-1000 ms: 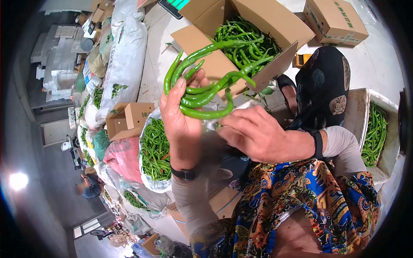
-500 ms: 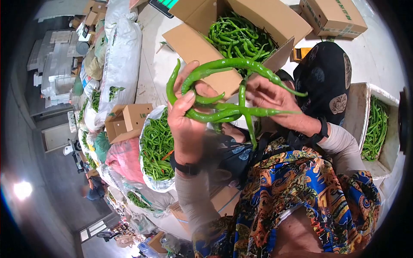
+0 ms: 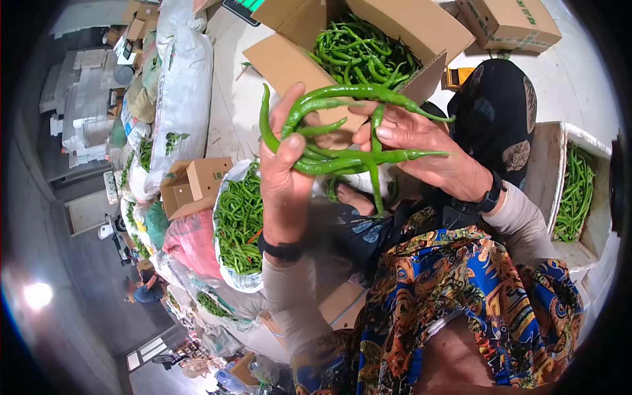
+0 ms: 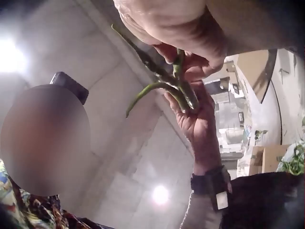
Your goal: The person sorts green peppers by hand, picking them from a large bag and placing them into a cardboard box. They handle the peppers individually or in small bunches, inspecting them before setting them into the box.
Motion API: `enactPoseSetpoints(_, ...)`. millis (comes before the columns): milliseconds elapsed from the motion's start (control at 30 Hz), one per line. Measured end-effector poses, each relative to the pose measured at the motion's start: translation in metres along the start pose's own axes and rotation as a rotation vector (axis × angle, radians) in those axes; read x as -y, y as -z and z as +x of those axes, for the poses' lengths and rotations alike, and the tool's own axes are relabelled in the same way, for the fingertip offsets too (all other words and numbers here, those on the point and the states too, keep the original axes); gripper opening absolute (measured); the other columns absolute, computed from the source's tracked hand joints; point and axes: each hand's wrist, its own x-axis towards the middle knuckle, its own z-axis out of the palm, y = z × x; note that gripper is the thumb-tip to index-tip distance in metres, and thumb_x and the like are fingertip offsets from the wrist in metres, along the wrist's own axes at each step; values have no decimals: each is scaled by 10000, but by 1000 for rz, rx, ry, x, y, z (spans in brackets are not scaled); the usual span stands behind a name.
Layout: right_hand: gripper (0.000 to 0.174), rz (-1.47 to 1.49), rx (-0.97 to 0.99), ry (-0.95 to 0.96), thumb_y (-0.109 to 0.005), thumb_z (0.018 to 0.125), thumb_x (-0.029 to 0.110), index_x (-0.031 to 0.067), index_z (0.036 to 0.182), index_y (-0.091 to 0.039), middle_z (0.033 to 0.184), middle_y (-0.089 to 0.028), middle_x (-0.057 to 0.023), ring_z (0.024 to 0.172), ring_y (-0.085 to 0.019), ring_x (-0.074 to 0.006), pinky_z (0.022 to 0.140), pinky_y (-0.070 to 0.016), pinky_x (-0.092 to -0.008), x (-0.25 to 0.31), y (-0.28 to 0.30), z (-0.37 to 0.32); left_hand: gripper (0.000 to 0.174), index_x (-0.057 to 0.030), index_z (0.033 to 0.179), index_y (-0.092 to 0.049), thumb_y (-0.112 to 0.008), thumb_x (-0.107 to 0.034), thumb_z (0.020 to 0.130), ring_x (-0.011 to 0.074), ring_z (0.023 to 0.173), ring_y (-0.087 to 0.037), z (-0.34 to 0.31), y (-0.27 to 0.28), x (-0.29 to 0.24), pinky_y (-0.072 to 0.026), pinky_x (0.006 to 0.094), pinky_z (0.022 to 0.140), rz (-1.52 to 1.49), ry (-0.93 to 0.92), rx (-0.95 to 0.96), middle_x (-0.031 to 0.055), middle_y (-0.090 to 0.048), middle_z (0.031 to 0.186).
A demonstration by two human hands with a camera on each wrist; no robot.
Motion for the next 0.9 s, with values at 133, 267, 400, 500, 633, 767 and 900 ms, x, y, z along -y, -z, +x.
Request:
enactPoseSetpoints(133, 484, -198, 12, 26, -573, 937, 184, -14, 1345, -405, 1202, -578, -116, 1108, -549, -174, 929, -449, -321, 8, 2, -3, 611, 25, 1372, -393, -621, -14, 806, 194, 957, -582, 14, -6, -5, -505, 318, 830, 182, 92, -135, 103, -559, 1095)
enactPoseSetpoints(267, 502, -346, -114, 40, -541, 956, 254, -23, 1354, -411, 1186, -602, -82, 1066, -560, -126, 840, -461, -253, 5, 3, -5, 537, 54, 1312, -451, -620, 12, 803, 204, 926, -617, 51, 1, -28, -531, 298, 803, 287, 104, -78, 140, -596, 1114)
enactPoseSetpoints(400, 439, -410, -51, -120, -547, 958, 244, -18, 1301, -465, 1082, -638, -94, 923, -593, -122, 778, -482, -251, 12, 6, -7, 489, 67, 1259, -497, -636, 19, 792, 223, 879, -647, 110, 7, -59, -562, 308, 766, 364, 76, -3, 168, -622, 1078)
enactPoseSetpoints(500, 401, -425, -40, -203, -541, 965, 241, -19, 1267, -491, 1058, -642, -80, 907, -594, -104, 773, -479, -236, 11, 9, -7, 520, 74, 1276, -474, -669, -35, 806, 219, 878, -644, 158, 28, -61, -558, 316, 770, 383, 102, -14, 167, -624, 1072)
enactPoseSetpoints(633, 364, -468, -3, -269, -546, 964, 264, 16, 1230, -527, 1040, -658, -23, 850, -565, -57, 745, -449, -213, 2, 9, -8, 388, 51, 1179, -549, -676, -116, 852, 198, 880, -637, 191, 97, -52, -526, 275, 801, 710, 166, -363, 122, -644, 981)
enactPoseSetpoints(767, 319, -583, 64, -395, -537, 971, 231, 22, 1211, -546, 1049, -646, -66, 900, -598, -95, 767, -483, -234, -7, 8, -8, 413, 47, 1235, -512, -628, -166, 900, 232, 1001, -632, 134, 116, -85, -503, 298, 868, 706, 226, -300, 171, -634, 1108)
enactPoseSetpoints(900, 308, -680, 53, -547, -544, 963, 218, 14, 1194, -556, 1029, -656, -57, 886, -601, -91, 756, -485, -247, -23, 15, -10, 451, 33, 1285, -487, -625, -160, 901, 239, 1000, -632, 45, 142, -103, -500, 308, 896, 724, 221, -442, 169, -634, 1099)
